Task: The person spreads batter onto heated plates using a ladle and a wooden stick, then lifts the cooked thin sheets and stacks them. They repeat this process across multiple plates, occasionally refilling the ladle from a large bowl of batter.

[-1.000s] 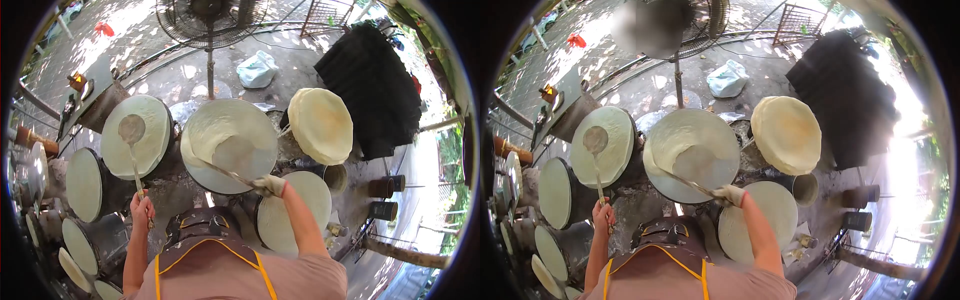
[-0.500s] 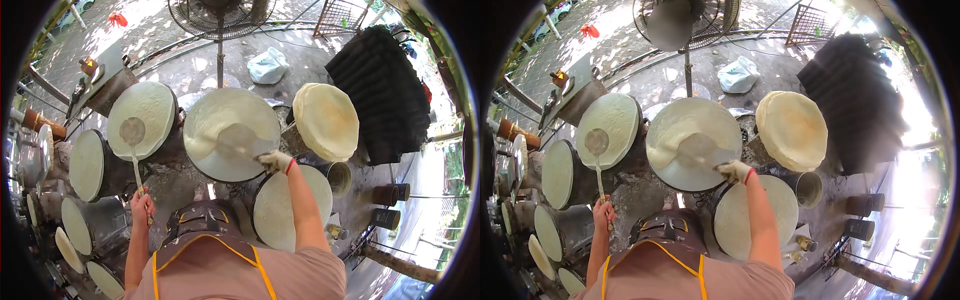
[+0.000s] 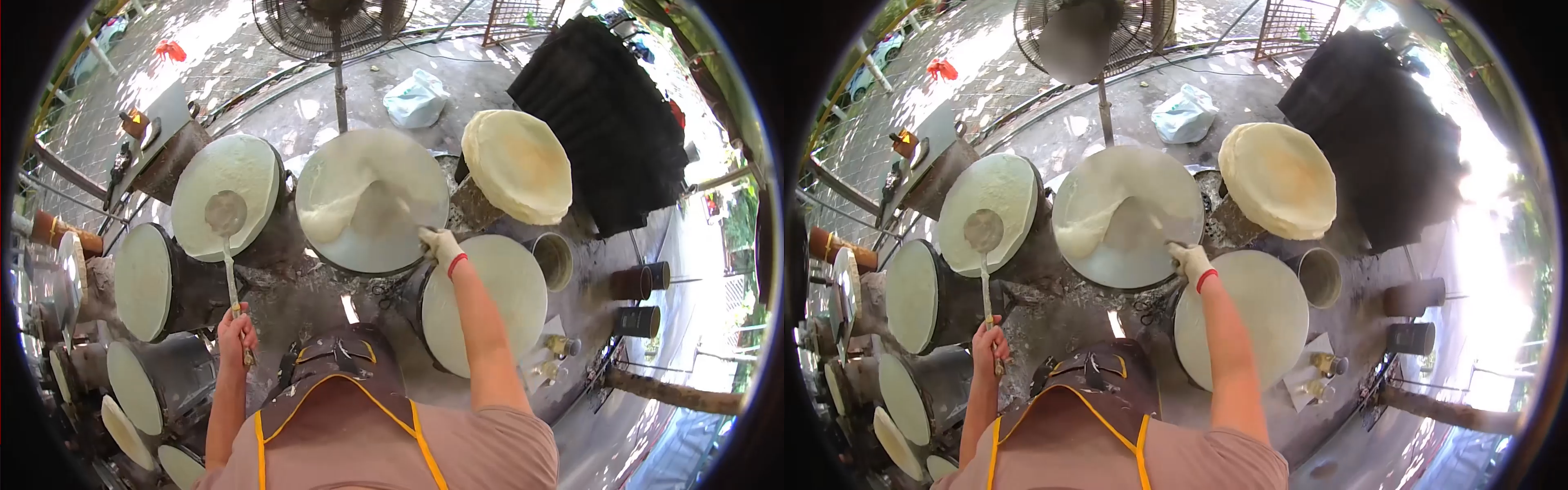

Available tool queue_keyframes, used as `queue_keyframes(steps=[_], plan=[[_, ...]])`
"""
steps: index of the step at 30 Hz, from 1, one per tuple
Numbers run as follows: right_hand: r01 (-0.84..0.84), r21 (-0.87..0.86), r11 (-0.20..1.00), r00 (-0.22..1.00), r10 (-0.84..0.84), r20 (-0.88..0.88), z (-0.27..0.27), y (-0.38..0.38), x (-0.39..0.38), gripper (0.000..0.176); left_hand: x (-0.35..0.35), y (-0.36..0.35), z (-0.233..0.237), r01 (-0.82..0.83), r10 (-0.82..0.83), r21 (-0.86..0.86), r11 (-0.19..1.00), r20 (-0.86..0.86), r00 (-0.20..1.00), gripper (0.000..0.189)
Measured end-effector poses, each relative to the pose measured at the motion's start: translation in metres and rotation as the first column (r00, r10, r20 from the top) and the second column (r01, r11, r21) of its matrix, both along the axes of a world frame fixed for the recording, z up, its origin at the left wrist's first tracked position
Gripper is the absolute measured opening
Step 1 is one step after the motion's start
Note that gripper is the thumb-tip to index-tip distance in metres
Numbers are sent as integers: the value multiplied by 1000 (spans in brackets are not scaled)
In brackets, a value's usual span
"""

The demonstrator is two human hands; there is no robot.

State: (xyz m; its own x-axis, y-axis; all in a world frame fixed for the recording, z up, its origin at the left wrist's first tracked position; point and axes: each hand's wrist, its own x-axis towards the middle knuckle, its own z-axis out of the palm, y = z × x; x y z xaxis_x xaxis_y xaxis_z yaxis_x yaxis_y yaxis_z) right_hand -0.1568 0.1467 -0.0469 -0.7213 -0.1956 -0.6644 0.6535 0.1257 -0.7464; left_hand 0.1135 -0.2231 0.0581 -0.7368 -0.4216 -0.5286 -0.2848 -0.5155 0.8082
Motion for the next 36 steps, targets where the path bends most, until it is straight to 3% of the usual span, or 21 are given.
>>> queue_keyframes(steps=[1, 4, 6, 8, 12, 14, 17, 20, 21, 22, 24, 26, 27, 28, 30, 32, 33, 35, 36], plan=[[-143, 4, 990, 990, 143, -2, -5, -1, 14, 21, 0, -7, 0, 18, -18, 4, 1000, -1, 1000, 25], [-188, -47, 981, 973, 192, 128, -4, -20, 78, 20, 15, -46, -2, 96, -94, 66, 993, -35, 995, 24], [132, -216, 967, 984, -101, 147, 1, -41, 136, 22, 28, -74, -5, 159, -150, 126, 979, -78, 986, 23], [456, -331, 826, 890, -414, 192, -12, -84, 186, 25, 40, -105, -10, 214, -196, 174, 961, -111, 974, 24], [249, -240, 938, 964, -216, 155, -10, -227, 211, 26, 61, -160, -16, 251, -228, 240, 938, -120, 966, 25], [269, -392, 880, 962, -231, 142, -6, -283, 195, 26, 70, -182, -17, 259, -236, 245, 934, -119, 964, 25], [461, -137, 877, 855, -480, -195, -56, -312, 196, 30, 86, -208, -12, 262, -234, 263, 928, -133, 963, 25], [606, 265, 750, 763, -454, -460, -73, -346, 228, 41, 96, -223, -16, 238, -193, 295, 925, -174, 966, 25], [514, 423, 747, 858, -440, -265, -39, -361, 226, 41, 98, -225, -18, 225, -181, 308, 924, -165, 969, 25], [625, 240, 743, 775, -554, -305, -103, -376, 220, 40, 100, -226, -19, 212, -168, 320, 923, -158, 973, 25], [411, 524, 746, 885, -188, -426, -51, -365, 214, 38, 101, -228, -19, 217, -168, 361, 907, -161, 972, 25], [423, 599, 679, 892, -196, -408, -53, -339, 211, 37, 103, -229, -20, 236, -180, 383, 893, -178, 968, 25], [513, 369, 775, 856, -430, -289, -29, -328, 212, 33, 105, -228, -21, 251, -188, 385, 888, -194, 963, 26], [653, 212, 727, 757, -620, -206, -54, -322, 209, 30, 105, -226, -21, 265, -195, 385, 884, -210, 958, 26], [792, 57, 608, 608, -777, -162, -54, -324, 210, 27, 105, -220, -22, 269, -195, 396, 878, -217, 956, 28], [692, 68, 718, 710, -661, -244, -74, -324, 218, 32, 106, -210, -20, 268, -192, 416, 869, -215, 958, 29], [432, 439, 788, 895, -311, -320, -39, -316, 231, 39, 106, -204, -17, 265, -191, 430, 863, -209, 959, 29], [480, 395, 783, 874, -388, -293, -99, -282, 242, 43, 108, -190, -14, 283, -194, 452, 846, -234, 953, 30], [513, 337, 790, 857, -452, -246, -98, -267, 240, 43, 110, -183, -11, 305, -200, 458, 835, -263, 944, 30]])
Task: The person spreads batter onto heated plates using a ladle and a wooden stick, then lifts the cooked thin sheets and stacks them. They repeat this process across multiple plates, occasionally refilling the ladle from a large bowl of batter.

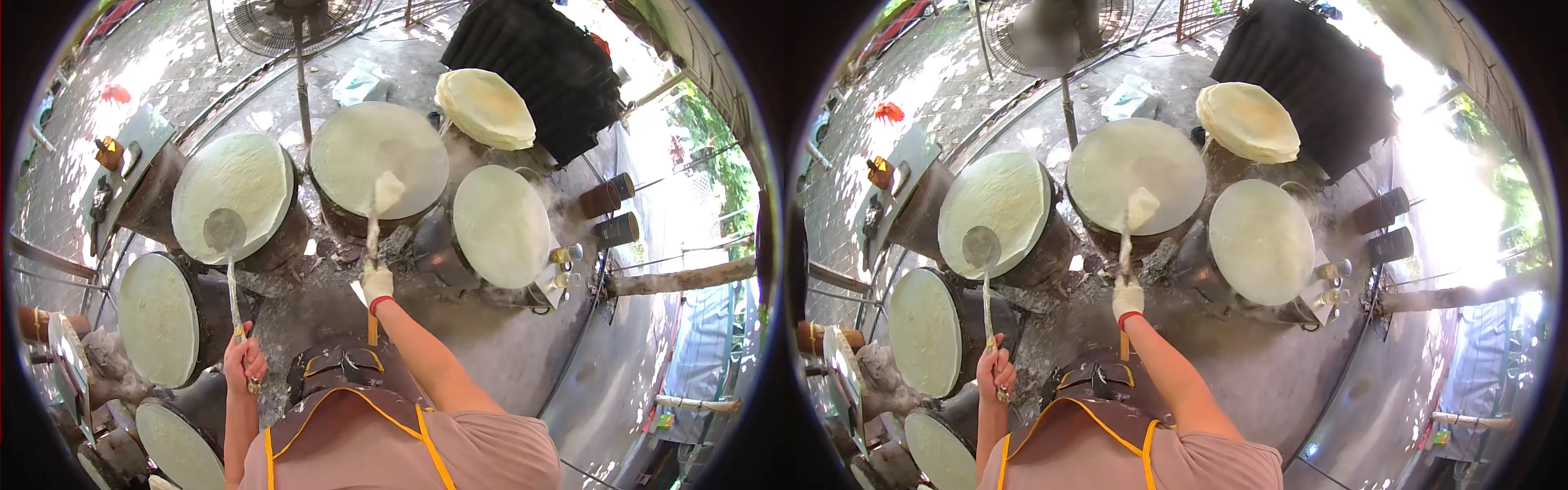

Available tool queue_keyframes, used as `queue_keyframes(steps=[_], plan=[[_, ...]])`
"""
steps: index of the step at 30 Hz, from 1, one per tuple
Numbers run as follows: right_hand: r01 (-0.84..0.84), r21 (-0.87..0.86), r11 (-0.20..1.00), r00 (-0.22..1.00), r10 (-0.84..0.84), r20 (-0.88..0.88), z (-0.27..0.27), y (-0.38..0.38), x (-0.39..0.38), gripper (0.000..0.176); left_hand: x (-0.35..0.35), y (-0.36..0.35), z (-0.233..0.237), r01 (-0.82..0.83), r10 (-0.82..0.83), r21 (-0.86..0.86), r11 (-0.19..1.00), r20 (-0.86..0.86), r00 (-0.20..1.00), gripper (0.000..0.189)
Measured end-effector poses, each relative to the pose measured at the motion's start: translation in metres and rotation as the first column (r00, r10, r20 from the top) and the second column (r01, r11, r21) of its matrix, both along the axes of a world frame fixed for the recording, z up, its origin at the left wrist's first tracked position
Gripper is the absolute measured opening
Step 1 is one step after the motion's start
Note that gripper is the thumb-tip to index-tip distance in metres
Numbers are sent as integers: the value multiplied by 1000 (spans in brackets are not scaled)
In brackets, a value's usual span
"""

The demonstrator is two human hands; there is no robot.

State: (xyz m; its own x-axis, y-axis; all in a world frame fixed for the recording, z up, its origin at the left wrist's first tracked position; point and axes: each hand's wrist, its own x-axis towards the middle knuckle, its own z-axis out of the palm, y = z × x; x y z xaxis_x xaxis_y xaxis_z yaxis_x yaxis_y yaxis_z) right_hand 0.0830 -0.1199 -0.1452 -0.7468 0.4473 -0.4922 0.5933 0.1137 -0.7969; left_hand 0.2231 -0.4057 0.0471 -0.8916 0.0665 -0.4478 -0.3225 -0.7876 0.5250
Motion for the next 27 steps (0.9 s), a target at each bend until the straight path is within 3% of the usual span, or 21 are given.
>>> queue_keyframes(steps=[1, 3, 5, 6, 9, 11, 14, 16, 17, 18, 22, 24, 26, 27], plan=[[52, -79, 995, 999, -51, 17, 5, 15, -2, 44, 1, 9, 1, 8, -8, 16, 1000, -28, 1000, 30], [-32, -32, 999, 997, 30, -67, -25, 29, -7, 43, 4, 27, 2, 16, -17, -21, 1000, -44, 999, 29], [-209, 53, 976, 957, 216, -193, 13, 44, 8, 40, 1, 49, 1, 11, -13, -30, 999, -58, 998, 29], [-384, 6, 923, 915, 382, -132, 49, 57, 22, 40, 0, 61, -1, -3, 2, -20, 1000, -61, 998, 28], [-323, -26, 946, 945, 320, -71, 22, 114, 29, 40, -3, 105, 7, -38, 39, 19, 999, -53, 998, 28], [-331, 278, 902, 928, 364, -77, 36, 156, 11, 40, -7, 134, 14, -54, 55, 27, 998, -57, 997, 27], [-358, 297, 885, 914, 398, -82, 58, 190, -15, 37, -9, 177, 23, -54, 56, 35, 998, -70, 996, 26], [-554, 444, 704, 731, 667, -146, 68, 206, 7, 39, -13, 200, 27, -38, 44, 70, 997, -97, 994, 26], [-565, 249, 786, 790, 603, -112, 40, 213, 8, 40, -13, 209, 27, -31, 38, 70, 997, -99, 994, 26], [-588, 264, 764, 799, 600, 40, 74, 224, 6, 39, -14, 214, 26, -25, 33, 74, 997, -103, 994, 26], [-386, 352, 852, 891, 444, -97, 67, 233, -62, 34, -16, 234, 25, -21, 30, 122, 992, -67, 997, 26], [-437, 316, 842, 843, 506, -183, 64, 231, -60, 35, -20, 235, 24, -38, 44, 138, 990, -37, 998, 26], [-600, 343, 723, 700, 682, -211, 45, 235, -25, 37, -25, 234, 22, -24, 31, 140, 990, -49, 998, 26], [-684, 234, 691, 693, 716, -89, 78, 240, -4, 35, -27, 231, 21, -19, 27, 142, 990, -56, 998, 26]])
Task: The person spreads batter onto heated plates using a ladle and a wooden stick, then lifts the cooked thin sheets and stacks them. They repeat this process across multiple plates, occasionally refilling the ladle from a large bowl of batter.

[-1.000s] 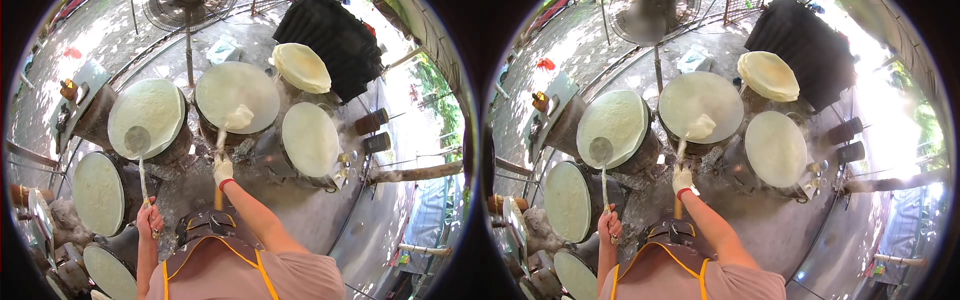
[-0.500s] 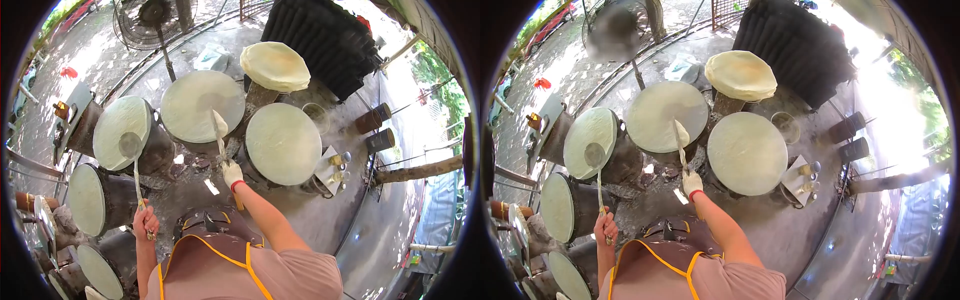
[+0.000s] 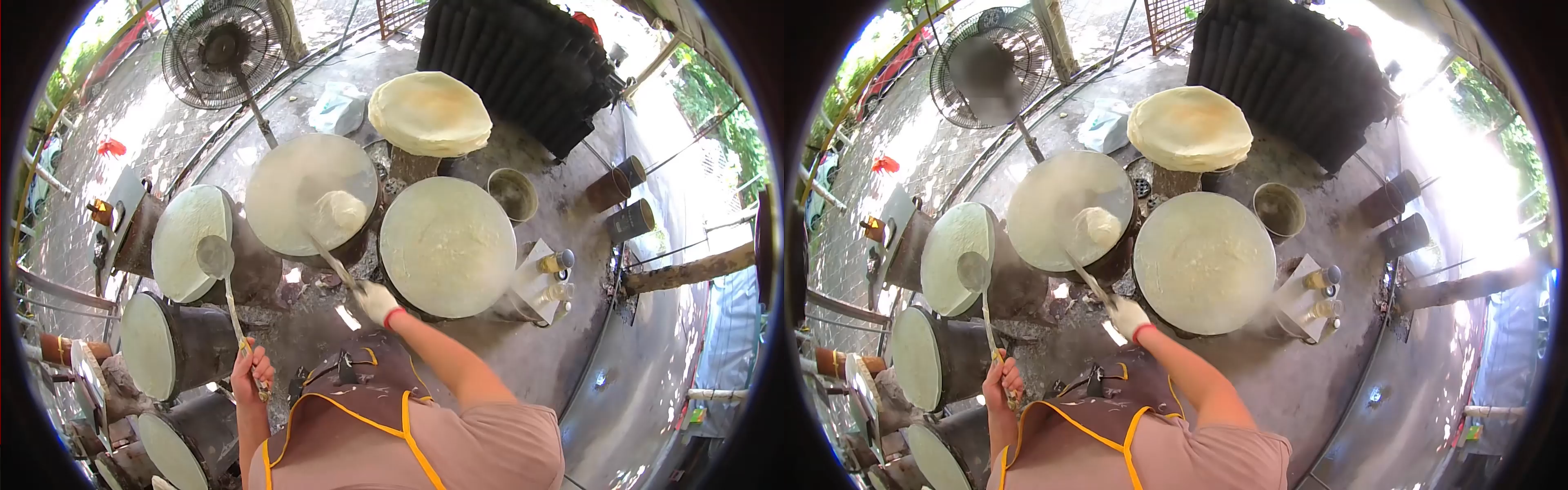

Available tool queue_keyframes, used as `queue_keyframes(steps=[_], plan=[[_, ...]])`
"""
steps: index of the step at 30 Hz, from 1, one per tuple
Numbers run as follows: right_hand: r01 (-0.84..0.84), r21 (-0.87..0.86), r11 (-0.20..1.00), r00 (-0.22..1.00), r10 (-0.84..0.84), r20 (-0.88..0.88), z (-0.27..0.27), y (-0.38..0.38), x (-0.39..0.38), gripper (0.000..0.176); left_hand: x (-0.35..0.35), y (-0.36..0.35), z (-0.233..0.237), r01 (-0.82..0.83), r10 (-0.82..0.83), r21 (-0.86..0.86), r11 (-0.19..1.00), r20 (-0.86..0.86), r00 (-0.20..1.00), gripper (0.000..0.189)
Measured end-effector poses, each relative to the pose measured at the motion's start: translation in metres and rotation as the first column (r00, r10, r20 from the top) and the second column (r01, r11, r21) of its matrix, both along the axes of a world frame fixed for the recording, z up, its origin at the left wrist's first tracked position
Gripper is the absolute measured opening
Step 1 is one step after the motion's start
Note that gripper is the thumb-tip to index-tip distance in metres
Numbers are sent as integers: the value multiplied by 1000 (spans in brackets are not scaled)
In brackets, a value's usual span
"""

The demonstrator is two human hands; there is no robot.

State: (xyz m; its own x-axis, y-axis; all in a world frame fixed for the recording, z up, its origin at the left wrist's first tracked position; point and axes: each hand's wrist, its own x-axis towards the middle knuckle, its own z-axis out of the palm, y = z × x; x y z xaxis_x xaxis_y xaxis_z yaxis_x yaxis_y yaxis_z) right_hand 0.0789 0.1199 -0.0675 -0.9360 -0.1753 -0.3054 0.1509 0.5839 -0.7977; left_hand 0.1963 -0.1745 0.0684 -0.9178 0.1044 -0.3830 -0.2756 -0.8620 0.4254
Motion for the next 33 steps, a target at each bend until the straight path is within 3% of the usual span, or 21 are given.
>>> queue_keyframes(steps=[1, 3, 7, 9, 10, 13, 15, 17, 18, 22, 25, 29, 30, 33], plan=[[-68, 23, 997, 991, 70, -115, -16, 5, 18, 36, -2, -4, -1, 3, -3, -9, 1000, 1, 1000, 26], [287, 154, 945, 957, -288, -18, -47, -6, 13, 35, -7, -12, -4, 14, -13, -23, 1000, 8, 1000, 27], [489, 277, 827, 868, -493, -60, 6, -24, -105, 37, -13, -31, -5, 40, -39, -17, 999, 32, 999, 28], [598, 362, 715, 792, -595, -135, -9, -28, -170, 39, -15, -41, -2, 54, -54, 1, 999, 21, 998, 28], [614, 326, 719, 783, -608, -133, -6, -27, -186, 41, -15, -47, -3, 50, -50, -6, 999, 22, 999, 29], [513, 323, 795, 853, -514, -89, 4, -27, -185, 42, -14, -63, -8, 47, -46, -19, 999, 43, 998, 29], [365, 338, 867, 930, -358, -85, 9, -39, -147, 42, -15, -74, -12, 55, -53, -28, 998, 66, 996, 30], [392, -15, 920, 901, -387, -198, -1, -42, -108, 42, -19, -83, -15, 68, -64, -47, 997, 95, 993, 29], [517, -141, 845, 816, -535, -218, -9, -43, -95, 41, -20, -86, -17, 71, -65, -57, 996, 109, 992, 28], [725, -27, 688, 679, -721, -138, -40, -66, -95, 39, -35, -90, -20, 144, -139, -40, 989, 117, 983, 26], [539, -129, 833, 832, -550, -76, -45, -46, -99, 44, -46, -86, -21, 212, -206, -32, 977, 131, 970, 24], [694, -96, 713, 711, -700, -66, -36, -58, -88, 46, -57, -75, -26, 285, -276, -46, 957, 141, 951, 23], [658, -109, 745, 743, -666, -65, 12, -73, -82, 45, -59, -73, -27, 305, -294, -55, 951, 144, 945, 22], [430, -109, 896, 898, -413, 153, -59, -36, -137, 45, -63, -53, -18, 284, -261, -87, 955, 211, 942, 22]])
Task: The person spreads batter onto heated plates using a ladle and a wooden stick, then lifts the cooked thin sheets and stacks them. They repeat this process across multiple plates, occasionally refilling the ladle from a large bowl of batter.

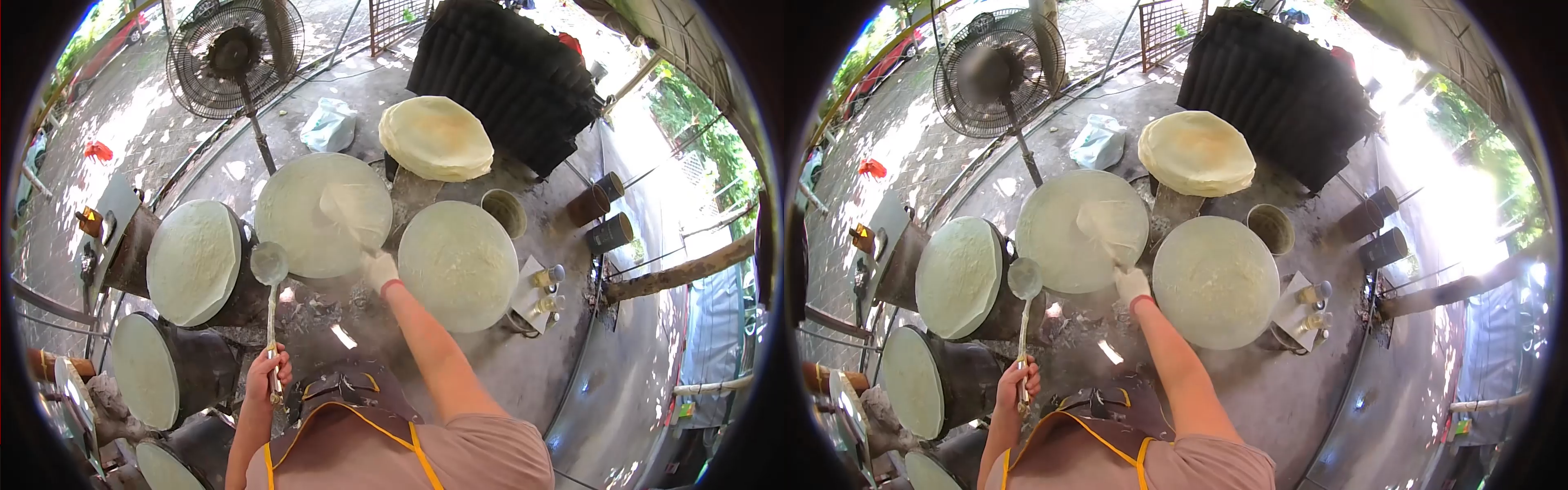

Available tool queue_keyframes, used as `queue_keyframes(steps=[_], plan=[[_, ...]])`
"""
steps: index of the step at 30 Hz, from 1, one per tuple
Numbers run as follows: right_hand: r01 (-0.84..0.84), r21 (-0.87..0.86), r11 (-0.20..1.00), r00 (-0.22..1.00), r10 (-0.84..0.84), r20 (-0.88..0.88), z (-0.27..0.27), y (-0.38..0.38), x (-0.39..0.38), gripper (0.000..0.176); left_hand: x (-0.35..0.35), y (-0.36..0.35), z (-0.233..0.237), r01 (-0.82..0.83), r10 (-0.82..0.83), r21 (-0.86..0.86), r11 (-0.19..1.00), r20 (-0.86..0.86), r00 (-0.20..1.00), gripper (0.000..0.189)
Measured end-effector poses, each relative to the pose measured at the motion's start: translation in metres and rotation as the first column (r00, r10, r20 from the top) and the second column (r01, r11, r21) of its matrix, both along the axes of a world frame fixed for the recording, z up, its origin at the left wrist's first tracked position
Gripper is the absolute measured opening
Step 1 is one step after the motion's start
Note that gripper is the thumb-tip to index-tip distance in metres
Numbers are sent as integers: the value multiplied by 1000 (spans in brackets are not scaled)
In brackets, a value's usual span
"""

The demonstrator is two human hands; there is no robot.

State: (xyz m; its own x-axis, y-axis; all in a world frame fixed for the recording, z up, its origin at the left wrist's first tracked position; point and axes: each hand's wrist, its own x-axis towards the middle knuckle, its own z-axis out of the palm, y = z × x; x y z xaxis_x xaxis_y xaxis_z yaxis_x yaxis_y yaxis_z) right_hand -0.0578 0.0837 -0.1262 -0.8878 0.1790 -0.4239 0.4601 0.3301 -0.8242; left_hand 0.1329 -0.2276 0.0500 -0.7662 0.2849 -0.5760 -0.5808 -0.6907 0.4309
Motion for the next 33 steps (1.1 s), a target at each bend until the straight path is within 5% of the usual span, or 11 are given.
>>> queue_keyframes(steps=[4, 7, 12, 13, 15, 18, 21, 27, 29, 30, 33], plan=[[307, 67, 949, 941, -292, -173, 62, 9, 12, 46, 0, 18, -4, -19, 19, 32, 999, 29, 999, 19], [-165, 538, 826, 940, 297, -169, 0, 8, -22, 42, 0, 33, -4, -10, 7, 33, 999, 68, 998, 17], [164, -124, 979, 973, -181, -144, 90, 29, -41, 41, 3, 48, -5, -57, 50, 53, 997, 125, 991, 14], [-13, 286, 958, 996, 37, -76, 34, 38, -51, 35, 3, 49, -6, -63, 54, 61, 996, 136, 989, 14], [-297, 53, 953, 920, 300, -252, 6, 36, -22, 33, 1, 50, -9, -59, 49, 55, 997, 164, 985, 12], [-419, 180, 890, 771, 453, -448, -21, 46, -28, 29, -6, 55, -3, -22, 32, -59, 998, 180, 983, 9], [34, -352, 935, 996, -61, -67, 30, 36, -59, 28, -33, 62, 5, 49, -13, -251, 967, 143, 990, 8], [-201, -406, 891, 969, 242, 50, 64, 53, 34, 27, -80, 80, -17, 141, -138, -650, 747, 56, 989, 12], [7, -420, 907, 1000, 5, 27, 35, 45, 77, 28, -91, 88, -25, 137, -157, -738, 661, 43, 987, 14], [449, -576, 683, 890, -283, 358, 15, 29, 90, 30, -92, 97, -24, 148, -162, -770, 621, 59, 985, 14], [299, -480, 825, 942, -177, 284, -23, -24, 99, 30, -94, 116, -57, 134, -159, -812, 567, 52, 986, 17]])
